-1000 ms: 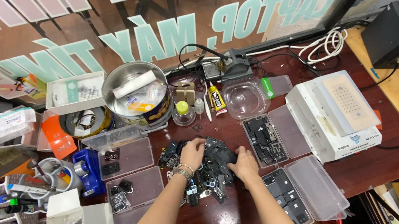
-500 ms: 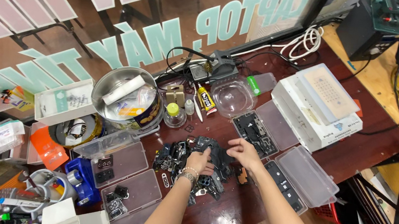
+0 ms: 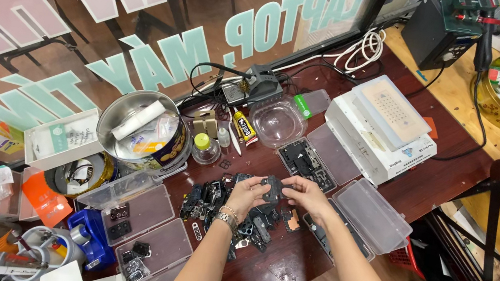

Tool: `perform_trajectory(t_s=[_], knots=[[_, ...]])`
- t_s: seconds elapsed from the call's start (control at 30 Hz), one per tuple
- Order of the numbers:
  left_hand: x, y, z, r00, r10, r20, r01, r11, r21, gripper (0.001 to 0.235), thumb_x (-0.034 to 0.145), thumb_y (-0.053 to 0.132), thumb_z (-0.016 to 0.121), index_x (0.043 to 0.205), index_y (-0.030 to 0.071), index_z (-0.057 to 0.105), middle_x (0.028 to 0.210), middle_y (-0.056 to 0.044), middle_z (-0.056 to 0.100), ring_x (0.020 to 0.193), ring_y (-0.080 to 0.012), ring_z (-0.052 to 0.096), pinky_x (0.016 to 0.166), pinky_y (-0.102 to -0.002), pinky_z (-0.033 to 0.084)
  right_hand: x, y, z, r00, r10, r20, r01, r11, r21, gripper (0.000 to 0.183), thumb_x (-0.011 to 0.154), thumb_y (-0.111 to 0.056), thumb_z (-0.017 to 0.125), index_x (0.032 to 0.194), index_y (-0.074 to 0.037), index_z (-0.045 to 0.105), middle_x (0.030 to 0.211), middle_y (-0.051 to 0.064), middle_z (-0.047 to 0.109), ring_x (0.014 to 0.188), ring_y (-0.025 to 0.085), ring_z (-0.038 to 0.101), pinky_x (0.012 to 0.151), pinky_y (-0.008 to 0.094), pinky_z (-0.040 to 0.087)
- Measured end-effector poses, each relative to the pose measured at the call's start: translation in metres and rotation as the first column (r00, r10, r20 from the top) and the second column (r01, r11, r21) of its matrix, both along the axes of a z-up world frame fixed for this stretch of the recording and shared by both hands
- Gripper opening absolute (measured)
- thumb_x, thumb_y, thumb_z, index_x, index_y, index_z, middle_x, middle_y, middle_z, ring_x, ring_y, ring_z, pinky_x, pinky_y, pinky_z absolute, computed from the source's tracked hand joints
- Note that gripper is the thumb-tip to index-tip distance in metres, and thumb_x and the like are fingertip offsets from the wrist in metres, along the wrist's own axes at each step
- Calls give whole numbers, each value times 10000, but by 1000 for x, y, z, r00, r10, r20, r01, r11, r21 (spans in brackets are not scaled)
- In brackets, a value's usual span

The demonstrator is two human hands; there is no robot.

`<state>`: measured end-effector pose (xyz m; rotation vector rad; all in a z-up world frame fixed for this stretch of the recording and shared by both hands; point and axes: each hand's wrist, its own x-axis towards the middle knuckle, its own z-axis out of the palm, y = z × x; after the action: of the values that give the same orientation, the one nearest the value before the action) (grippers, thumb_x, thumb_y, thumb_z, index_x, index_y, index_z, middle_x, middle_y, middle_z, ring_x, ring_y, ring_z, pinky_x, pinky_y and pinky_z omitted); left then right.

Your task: The person sorts small electronic components, primarily camera modules, from a central pile on a workbench into clear plastic storage boxes. They handle the parts by hand, picking them up, turning them over, and placing them into designated compartments.

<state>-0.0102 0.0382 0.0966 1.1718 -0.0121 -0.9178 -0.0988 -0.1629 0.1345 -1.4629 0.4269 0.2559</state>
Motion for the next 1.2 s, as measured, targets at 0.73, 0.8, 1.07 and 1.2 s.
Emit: perform_trajectory(t_s=[0.73, 0.8, 1.07, 1.2], knots=[[-2, -35, -1, 982, 73, -174, -110, 971, -213, 344, 997, 31, 549, 1312, 51, 685, 1233, -85, 726, 1105, -179, 686, 946, -348, 567, -28, -10, -10, 959, -253, 124, 264, 962, -74, 227, 933, -187, 714, 1121, -59, 719, 995, 16, 742, 947, 96, 662, 884, 249, 507], [-2, -42, -9, 984, 62, -169, -82, 990, -118, 343, 996, 57, 563, 1311, 85, 697, 1228, -66, 723, 1078, -174, 681, 928, -341, 557, -25, -13, -24, 955, -274, 110, 280, 959, -42, 307, 883, -144, 727, 1183, -115, 666, 996, 7, 728, 939, 85, 665, 876, 243, 511], [14, -65, -68, 964, -72, 258, -41, 913, 406, 499, 946, 184, 651, 1428, 129, 538, 1291, -110, 667, 1142, -225, 666, 977, -383, 546, 20, -66, -108, 908, -417, 39, 415, 883, -217, 254, 869, -72, 751, 1114, -23, 705, 922, 59, 772, 810, 116, 691, 749, 269, 537], [34, -77, -75, 671, -364, 646, -162, 778, 607, 534, 890, 152, 668, 1419, 121, 601, 1355, -193, 608, 1272, -372, 572, 1099, -431, 451, 59, -92, -111, 899, -436, 29, 416, 833, -365, 232, 860, -72, 757, 1083, -19, 730, 914, 56, 784, 812, 101, 697, 751, 260, 532]])
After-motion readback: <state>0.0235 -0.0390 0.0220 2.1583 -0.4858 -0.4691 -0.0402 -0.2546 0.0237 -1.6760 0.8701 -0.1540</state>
